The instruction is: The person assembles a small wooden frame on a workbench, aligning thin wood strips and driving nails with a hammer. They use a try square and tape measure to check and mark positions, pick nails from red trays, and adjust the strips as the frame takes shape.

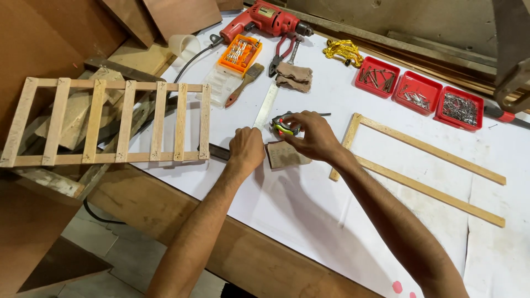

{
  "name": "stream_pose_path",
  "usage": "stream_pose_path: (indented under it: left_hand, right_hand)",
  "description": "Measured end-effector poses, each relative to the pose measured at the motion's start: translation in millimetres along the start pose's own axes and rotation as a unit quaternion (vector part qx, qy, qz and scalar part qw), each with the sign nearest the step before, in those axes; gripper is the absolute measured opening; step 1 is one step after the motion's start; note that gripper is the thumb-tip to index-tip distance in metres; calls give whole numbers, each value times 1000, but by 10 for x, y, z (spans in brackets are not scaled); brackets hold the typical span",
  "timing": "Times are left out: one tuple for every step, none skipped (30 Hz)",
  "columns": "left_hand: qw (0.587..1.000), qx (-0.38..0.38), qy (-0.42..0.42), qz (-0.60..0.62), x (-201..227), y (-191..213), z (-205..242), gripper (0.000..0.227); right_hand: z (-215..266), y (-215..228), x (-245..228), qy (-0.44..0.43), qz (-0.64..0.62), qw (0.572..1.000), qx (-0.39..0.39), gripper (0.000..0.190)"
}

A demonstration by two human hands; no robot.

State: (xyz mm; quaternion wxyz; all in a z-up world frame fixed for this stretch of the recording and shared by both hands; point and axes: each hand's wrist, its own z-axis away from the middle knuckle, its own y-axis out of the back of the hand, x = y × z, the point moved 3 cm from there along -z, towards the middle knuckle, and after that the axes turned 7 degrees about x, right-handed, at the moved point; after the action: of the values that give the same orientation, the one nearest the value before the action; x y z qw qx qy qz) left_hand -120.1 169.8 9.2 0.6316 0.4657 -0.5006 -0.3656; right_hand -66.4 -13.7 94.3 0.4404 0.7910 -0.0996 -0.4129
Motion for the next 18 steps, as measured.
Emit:
stream_pose_path:
  left_hand:
    - [1000,1,-1,1,70,111,47,25]
    - [999,37,12,32,137,237,98,38]
    - [995,73,24,62,208,360,153,54]
    - [995,72,20,62,186,308,107,54]
    - [995,77,31,54,160,258,59,55]
    - [995,82,41,45,135,215,3,56]
    - [995,82,37,45,117,209,-37,56]
    - [994,82,53,46,91,198,-77,54]
    - [993,82,69,48,64,187,-120,52]
    - [993,81,67,49,35,178,-177,52]
    - [992,71,84,69,-6,161,-236,50]
    - [989,61,102,89,-49,141,-290,49]
    - [989,60,100,89,19,255,-263,49]
    - [987,25,120,107,64,357,-232,44]
    - [982,-9,140,125,109,461,-200,41]
    - [982,-9,140,126,98,461,-219,41]
    - [981,-10,141,133,88,459,-238,46]
    - [980,-10,141,142,79,451,-250,51]
  right_hand:
    - [-6,-6,14,0,2,1000,1,35]
    - [0,0,26,11,38,999,22,38]
    - [10,8,41,23,75,996,43,40]
    - [11,-13,88,20,76,996,46,40]
    - [11,-38,150,0,93,995,36,41]
    - [3,-57,213,-19,109,993,27,41]
    - [19,-65,252,-21,110,993,30,41]
    - [34,-73,297,-26,113,993,31,41]
    - [46,-81,344,-32,116,992,33,42]
    - [57,-91,375,-34,118,992,34,42]
    - [68,-109,413,-45,125,991,20,47]
    - [80,-131,453,-55,132,990,6,52]
    - [95,-135,456,-57,133,989,6,52]
    - [95,-149,439,-34,151,988,3,61]
    - [94,-164,421,-11,169,985,-1,69]
    - [93,-199,447,-11,170,985,-2,69]
    - [93,-243,472,-3,179,984,-14,72]
    - [100,-289,498,5,189,982,-28,75]
